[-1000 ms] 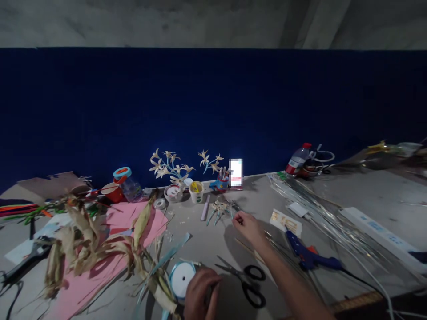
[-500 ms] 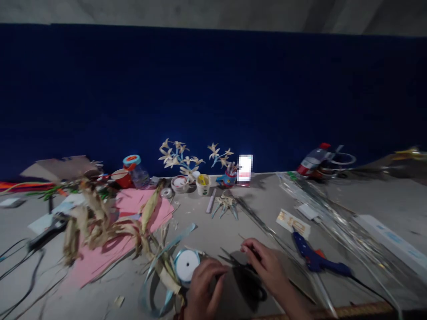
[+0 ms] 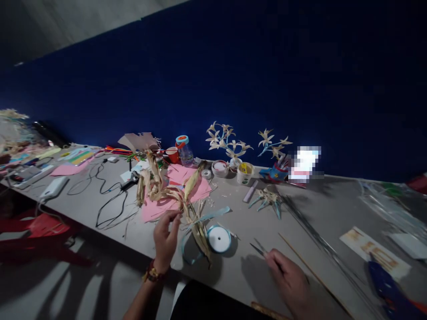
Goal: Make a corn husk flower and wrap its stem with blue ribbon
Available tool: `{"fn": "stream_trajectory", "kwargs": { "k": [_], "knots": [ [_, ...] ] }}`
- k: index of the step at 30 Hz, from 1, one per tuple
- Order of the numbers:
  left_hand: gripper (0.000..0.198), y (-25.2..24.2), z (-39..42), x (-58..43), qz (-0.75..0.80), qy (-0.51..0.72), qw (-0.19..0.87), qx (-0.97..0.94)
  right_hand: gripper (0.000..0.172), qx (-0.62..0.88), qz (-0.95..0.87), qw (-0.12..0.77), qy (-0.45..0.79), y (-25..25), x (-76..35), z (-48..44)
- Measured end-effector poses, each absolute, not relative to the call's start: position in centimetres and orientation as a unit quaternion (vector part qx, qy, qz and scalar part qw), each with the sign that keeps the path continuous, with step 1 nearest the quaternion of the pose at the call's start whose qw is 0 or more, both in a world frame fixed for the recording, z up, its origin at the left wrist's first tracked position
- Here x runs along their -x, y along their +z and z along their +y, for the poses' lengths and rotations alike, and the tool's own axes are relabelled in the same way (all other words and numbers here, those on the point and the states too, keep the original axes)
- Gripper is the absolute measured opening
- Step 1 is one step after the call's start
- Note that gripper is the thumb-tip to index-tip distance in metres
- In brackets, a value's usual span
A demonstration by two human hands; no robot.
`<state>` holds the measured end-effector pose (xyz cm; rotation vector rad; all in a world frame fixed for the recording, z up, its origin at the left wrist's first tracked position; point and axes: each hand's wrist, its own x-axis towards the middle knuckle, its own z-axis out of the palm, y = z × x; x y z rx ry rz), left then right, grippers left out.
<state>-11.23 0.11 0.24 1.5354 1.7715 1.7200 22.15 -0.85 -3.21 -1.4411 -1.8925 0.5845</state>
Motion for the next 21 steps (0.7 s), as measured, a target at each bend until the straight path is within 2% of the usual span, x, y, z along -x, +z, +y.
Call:
{"fn": "stream_trajectory", "kwargs": {
  "k": [5,8,12,15,21],
  "knots": [
    [0.012,-0.3,0.1,13.4,0.623,0.523,0.006,-0.581,0.038,0.551,-0.74,0.329,0.202,-3.9,-21.7,-1.2],
    [0.015,-0.9,0.3,13.5,0.63,0.503,-0.01,-0.592,0.032,0.556,-0.734,0.324,0.215,-4.2,-22.2,-1.3],
    [0.007,-1.1,0.8,14.3,0.627,0.477,-0.029,-0.615,0.03,0.55,-0.729,0.307,0.268,-4.3,-23.1,-1.5],
    [0.013,-0.5,1.5,15.0,0.616,0.441,-0.05,-0.651,0.034,0.546,-0.718,0.309,0.302,-4.1,-23.4,-1.7],
    [0.016,1.3,4.9,14.7,0.539,0.253,-0.064,-0.801,0.043,0.578,-0.687,0.344,0.274,-2.7,-22.8,-2.1]
  ]
}}
